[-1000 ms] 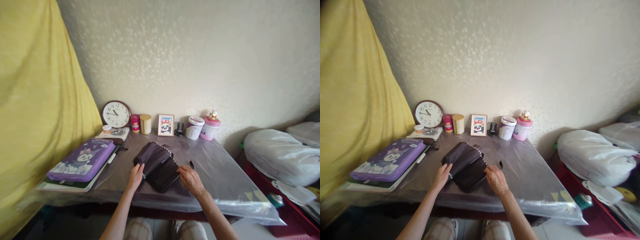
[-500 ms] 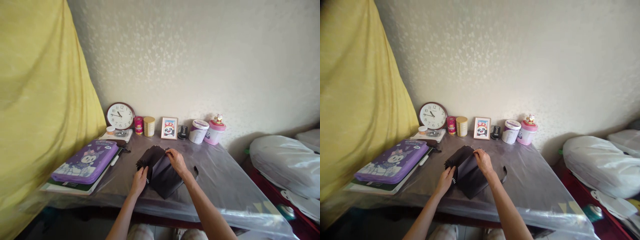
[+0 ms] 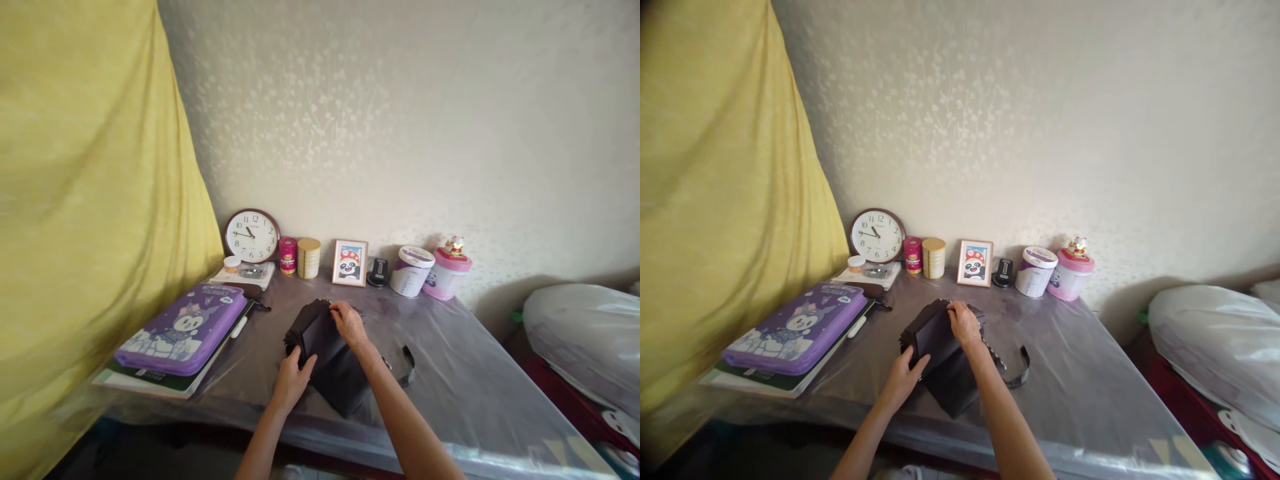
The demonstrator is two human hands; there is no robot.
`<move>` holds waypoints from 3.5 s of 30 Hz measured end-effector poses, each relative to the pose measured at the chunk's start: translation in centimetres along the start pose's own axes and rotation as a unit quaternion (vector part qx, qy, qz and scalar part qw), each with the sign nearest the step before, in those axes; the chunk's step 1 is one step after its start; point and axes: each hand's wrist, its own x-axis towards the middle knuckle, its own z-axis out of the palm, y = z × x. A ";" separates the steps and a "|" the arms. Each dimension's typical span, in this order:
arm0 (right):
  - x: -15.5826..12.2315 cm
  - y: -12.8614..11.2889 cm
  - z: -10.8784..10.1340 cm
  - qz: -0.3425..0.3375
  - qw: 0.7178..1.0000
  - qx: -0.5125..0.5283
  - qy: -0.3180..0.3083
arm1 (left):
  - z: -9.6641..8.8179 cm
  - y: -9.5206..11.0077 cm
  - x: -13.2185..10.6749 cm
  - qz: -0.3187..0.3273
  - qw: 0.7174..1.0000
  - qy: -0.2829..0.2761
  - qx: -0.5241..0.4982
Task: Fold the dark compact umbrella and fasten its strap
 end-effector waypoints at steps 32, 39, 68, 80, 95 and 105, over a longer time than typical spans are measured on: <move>-14.9 3.1 -5.2 -0.092 0.980 0.009 -0.178 | -0.5 0.1 0.0 -0.024 0.999 0.040 0.009; -15.2 1.4 -4.0 -0.107 0.983 -0.014 -0.151 | -0.7 0.0 0.2 -0.032 0.999 0.040 -0.009; -14.9 0.1 -3.3 -0.124 0.979 -0.021 -0.162 | -0.7 -0.3 0.6 -0.037 0.998 0.045 -0.039; -15.5 0.0 -2.9 -0.135 0.981 -0.082 -0.115 | -0.8 -0.1 0.5 -0.049 0.997 0.044 -0.042; -14.5 2.7 -4.9 -0.041 0.986 -0.163 -0.022 | -1.1 0.2 0.3 -0.050 0.994 0.032 -0.095; -12.3 0.1 -6.4 -0.054 0.994 -0.096 0.005 | -1.0 0.6 0.2 -0.047 0.988 -0.028 -0.145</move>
